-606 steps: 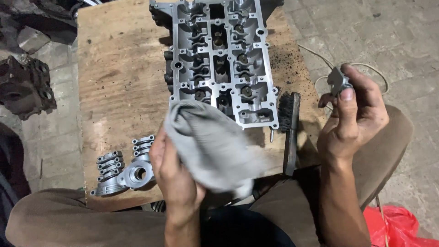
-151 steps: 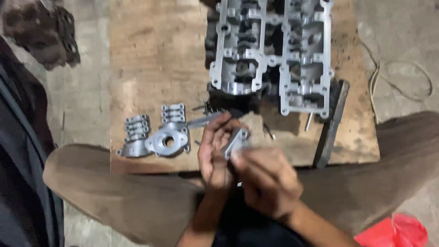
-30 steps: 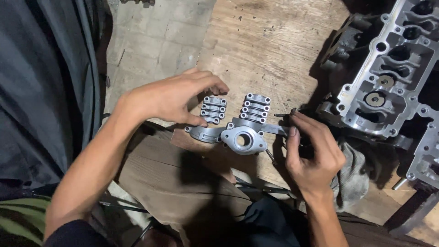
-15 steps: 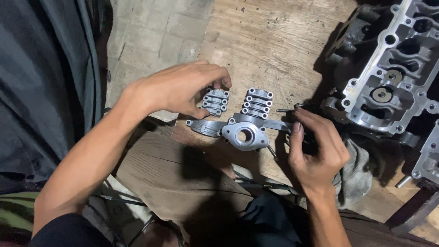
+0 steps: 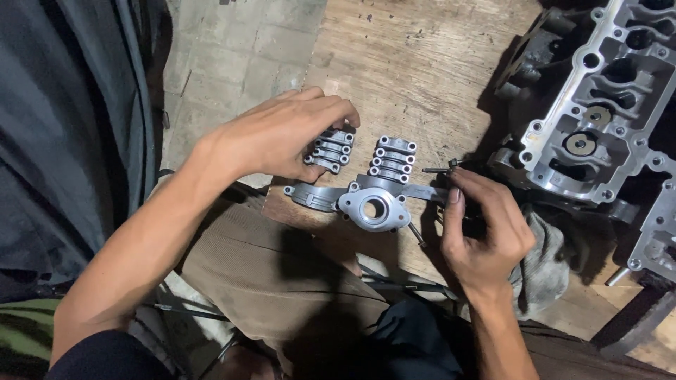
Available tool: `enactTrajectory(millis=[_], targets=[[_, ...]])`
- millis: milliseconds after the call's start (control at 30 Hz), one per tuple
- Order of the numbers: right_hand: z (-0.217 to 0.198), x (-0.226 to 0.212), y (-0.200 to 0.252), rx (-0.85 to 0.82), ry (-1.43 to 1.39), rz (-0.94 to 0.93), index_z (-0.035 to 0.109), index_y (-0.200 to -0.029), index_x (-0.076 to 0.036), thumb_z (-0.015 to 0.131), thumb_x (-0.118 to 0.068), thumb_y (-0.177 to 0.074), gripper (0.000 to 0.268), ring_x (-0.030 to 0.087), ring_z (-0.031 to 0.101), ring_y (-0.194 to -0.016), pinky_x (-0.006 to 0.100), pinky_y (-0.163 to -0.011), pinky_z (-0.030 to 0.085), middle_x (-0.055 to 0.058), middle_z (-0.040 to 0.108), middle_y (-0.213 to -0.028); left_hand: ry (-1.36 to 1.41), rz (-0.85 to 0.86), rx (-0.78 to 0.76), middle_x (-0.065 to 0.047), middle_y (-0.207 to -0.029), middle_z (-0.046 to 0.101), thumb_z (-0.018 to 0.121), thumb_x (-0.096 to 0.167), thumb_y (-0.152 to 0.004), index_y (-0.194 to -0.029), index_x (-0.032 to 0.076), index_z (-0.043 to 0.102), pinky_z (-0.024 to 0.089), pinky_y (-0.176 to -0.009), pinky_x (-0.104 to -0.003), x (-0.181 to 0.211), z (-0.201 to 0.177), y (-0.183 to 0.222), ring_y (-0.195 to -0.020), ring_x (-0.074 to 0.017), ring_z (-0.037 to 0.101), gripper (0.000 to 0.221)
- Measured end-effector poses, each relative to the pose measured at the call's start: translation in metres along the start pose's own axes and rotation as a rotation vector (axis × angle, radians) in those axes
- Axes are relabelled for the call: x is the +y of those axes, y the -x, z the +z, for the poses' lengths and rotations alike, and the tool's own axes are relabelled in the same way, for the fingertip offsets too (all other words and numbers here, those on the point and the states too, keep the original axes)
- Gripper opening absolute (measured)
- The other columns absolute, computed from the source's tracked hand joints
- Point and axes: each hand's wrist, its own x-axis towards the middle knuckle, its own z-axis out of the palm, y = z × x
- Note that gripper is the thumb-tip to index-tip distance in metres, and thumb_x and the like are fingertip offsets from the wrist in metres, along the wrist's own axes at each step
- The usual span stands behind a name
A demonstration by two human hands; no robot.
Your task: Cleaning and polishing engine bearing caps with a cloth on a wooden board.
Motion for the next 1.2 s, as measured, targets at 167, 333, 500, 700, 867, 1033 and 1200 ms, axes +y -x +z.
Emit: enactTrajectory(millis=[167,333,500,700,867,1033,1200], targets=[[0.0,0.004,0.002,-0.004,-0.002,0.003,0.07,-0.103,0.016,0.07,0.016,-0.088,0.015,0.033,0.072,-0.091,0.037,-0.082,0.057,0.029,0.074,-0.108,-0.12,0.029,0.015,-0.004,-0.127,0.064,0.099,0.02,-0.044,-0.138,0.01,0.053,0.044,-0.105,-0.049,-0.002,0.007,0.001,-0.112,-0.0269,0.058,0.105],[0.0,0.005,0.002,-0.006,-0.001,0.003,0.07,-0.102,0.016,0.07,0.015,-0.088,0.014,0.033,0.072,-0.09,0.036,-0.082,0.057,0.029,0.074,-0.107,-0.083,0.009,0.019,-0.004,-0.125,0.068,0.095,0.014,-0.05,-0.136,0.01,0.055,0.046,-0.106,-0.049,-0.004,0.006,0.003,-0.109,-0.0262,0.06,0.095],[-0.002,-0.002,-0.001,-0.001,-0.01,0.009,0.069,-0.102,0.017,0.069,0.017,-0.088,0.014,0.033,0.072,-0.091,0.037,-0.083,0.056,0.029,0.074,-0.108,-0.103,0.016,0.067,-0.008,-0.129,0.059,0.096,0.02,-0.053,-0.138,0.008,0.05,0.046,-0.109,-0.048,-0.003,0.002,0.016,-0.117,-0.0284,0.059,0.098],[-0.01,0.002,0.003,0.02,-0.021,0.008,0.07,-0.103,0.017,0.068,0.016,-0.088,0.015,0.033,0.073,-0.091,0.035,-0.082,0.058,0.029,0.074,-0.106,0.188,-0.167,0.111,-0.003,-0.093,0.069,0.089,0.007,-0.068,-0.121,0.009,0.053,0.054,-0.063,-0.039,0.004,-0.004,0.038,-0.07,-0.0218,0.066,0.065],[-0.038,0.008,0.015,-0.058,-0.015,0.07,0.071,-0.1,0.014,0.07,0.016,-0.087,0.013,0.03,0.074,-0.087,0.034,-0.081,0.059,0.027,0.076,-0.104,0.304,-0.128,0.225,-0.004,-0.088,0.075,0.083,0.003,-0.071,-0.111,0.006,0.061,0.056,-0.071,-0.032,0.007,0.001,0.046,-0.073,-0.0165,0.069,0.046],[-0.06,0.01,0.029,-0.066,0.022,0.14,0.071,-0.101,0.016,0.07,0.019,-0.087,0.014,0.028,0.069,-0.082,0.033,-0.08,0.055,0.026,0.074,-0.101,0.255,-0.11,0.243,-0.007,-0.099,0.076,0.089,0.01,-0.069,-0.112,0.006,0.061,0.06,-0.076,-0.035,0.004,0.007,0.047,-0.083,-0.02,0.073,0.051],[-0.066,0.02,0.042,-0.054,0.061,0.126,0.072,-0.102,0.017,0.072,0.018,-0.088,0.014,0.026,0.065,-0.072,0.03,-0.068,0.049,0.028,0.074,-0.097,0.238,0.003,0.387,-0.01,-0.104,0.075,0.078,0.013,-0.089,-0.115,0.003,0.066,0.059,-0.081,-0.036,0.005,0.0,0.04,-0.088,-0.0224,0.072,0.031]])
